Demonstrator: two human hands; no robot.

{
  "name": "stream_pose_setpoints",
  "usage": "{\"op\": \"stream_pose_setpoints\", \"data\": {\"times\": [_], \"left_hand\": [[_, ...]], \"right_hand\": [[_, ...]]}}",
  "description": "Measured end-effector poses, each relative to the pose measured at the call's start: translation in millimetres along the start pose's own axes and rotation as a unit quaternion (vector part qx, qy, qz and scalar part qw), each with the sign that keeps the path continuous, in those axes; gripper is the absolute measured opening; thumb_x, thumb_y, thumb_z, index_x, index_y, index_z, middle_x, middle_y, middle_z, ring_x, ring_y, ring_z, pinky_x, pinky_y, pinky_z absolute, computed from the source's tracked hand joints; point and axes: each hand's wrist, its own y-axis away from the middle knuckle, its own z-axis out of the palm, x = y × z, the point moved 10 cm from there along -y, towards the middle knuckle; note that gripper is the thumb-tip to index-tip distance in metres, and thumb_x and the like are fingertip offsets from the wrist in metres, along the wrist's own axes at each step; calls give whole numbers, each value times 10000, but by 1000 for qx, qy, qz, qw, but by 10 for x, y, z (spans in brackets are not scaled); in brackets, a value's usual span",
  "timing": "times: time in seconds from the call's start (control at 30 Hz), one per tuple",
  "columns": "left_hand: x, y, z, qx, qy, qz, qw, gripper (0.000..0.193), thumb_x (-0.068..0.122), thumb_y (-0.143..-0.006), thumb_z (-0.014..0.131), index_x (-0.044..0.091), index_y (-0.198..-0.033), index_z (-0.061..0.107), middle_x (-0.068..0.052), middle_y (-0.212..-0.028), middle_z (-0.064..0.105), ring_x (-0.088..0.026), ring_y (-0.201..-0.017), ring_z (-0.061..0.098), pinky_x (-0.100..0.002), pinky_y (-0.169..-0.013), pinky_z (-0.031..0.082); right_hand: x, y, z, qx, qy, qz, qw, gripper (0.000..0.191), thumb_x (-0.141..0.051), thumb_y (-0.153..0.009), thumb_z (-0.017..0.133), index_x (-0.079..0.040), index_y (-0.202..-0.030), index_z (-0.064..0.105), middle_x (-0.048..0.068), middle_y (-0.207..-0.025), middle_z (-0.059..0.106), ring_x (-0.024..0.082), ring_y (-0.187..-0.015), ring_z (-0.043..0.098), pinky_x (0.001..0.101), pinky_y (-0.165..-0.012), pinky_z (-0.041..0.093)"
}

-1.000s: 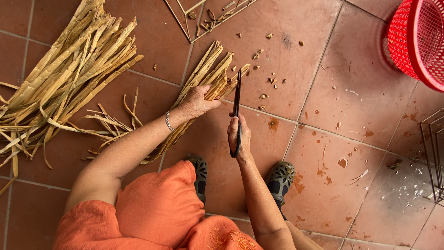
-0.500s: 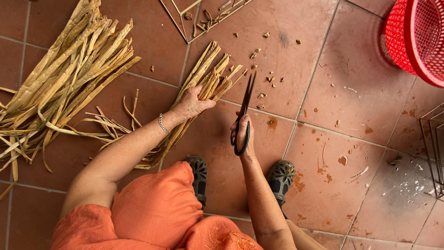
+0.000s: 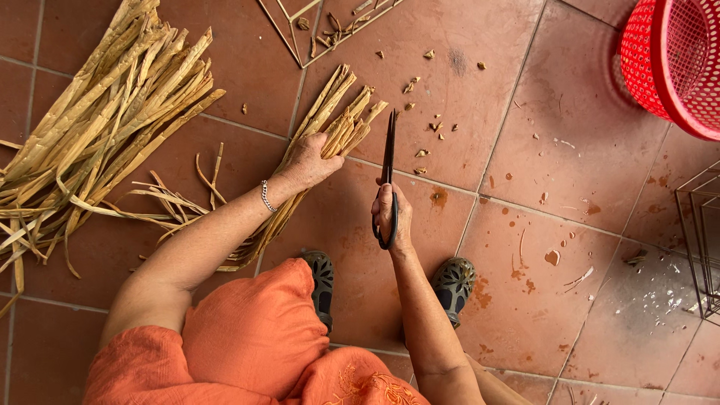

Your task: The person trims the ends of a bundle of dried leaves using shears, then ties the bundle with a strip of dried leaf material. The trimmed pieces fall onto the tiled floor.

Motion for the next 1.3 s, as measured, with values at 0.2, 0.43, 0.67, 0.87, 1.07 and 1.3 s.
{"op": "stream_pose_setpoints", "data": {"times": [0.2, 0.43, 0.67, 0.87, 1.07, 1.3], "left_hand": [[28, -29, -2, -4, -35, -4, 999, 248, 205, -807, 722, 7, -933, 643, -125, -789, 675, -249, -751, 681, -418, -740, 583], [171, -39, -105, 3, 29, 31, 999, 210, 183, -793, 732, 15, -862, 626, -87, -807, 612, -221, -729, 655, -394, -661, 573], [324, -296, -58, 18, -40, 24, 999, 203, 169, -863, 711, 9, -882, 587, -136, -807, 651, -250, -744, 636, -419, -704, 540], [614, -436, 166, 75, -278, 146, 946, 240, 169, -806, 805, 11, -898, 650, -162, -838, 669, -264, -803, 649, -435, -685, 528], [584, -493, 282, 46, -367, 140, 918, 143, 121, -795, 761, 58, -815, 634, -128, -775, 637, -222, -728, 606, -398, -620, 510], [276, -273, -61, -10, 92, 1, 996, 139, 151, -871, 683, 55, -805, 606, -65, -718, 572, -168, -599, 533, -351, -509, 495]], "right_hand": [[20, -110, 55, -22, 127, 44, 991, 598, -588, -974, 579, -47, -1176, 737, 7, -614, 581, 90, -585, 591, 278, -562, 499], [97, -77, 77, -15, 142, 53, 988, 588, -596, -948, 596, -61, -1151, 727, 0, -635, 594, 104, -605, 596, 303, -585, 511], [252, -107, 174, -22, 112, 52, 992, 568, -576, -994, 598, -43, -799, 629, -7, -591, 525, 91, -544, 511, 287, -497, 450], [265, -63, 213, -62, 19, 96, 993, 551, -547, -1007, 549, -11, -1008, 675, -16, -528, 491, 73, -425, 446, 258, -399, 361], [127, 134, 164, -41, -66, 61, 995, 610, -506, -1046, 498, 56, -1183, 690, -29, -532, 488, 56, -415, 424, 236, -398, 345], [161, 253, 122, -17, -107, 24, 994, 584, -465, -1059, 509, 80, -1188, 676, -22, -541, 488, 57, -428, 442, 238, -409, 361]]}}
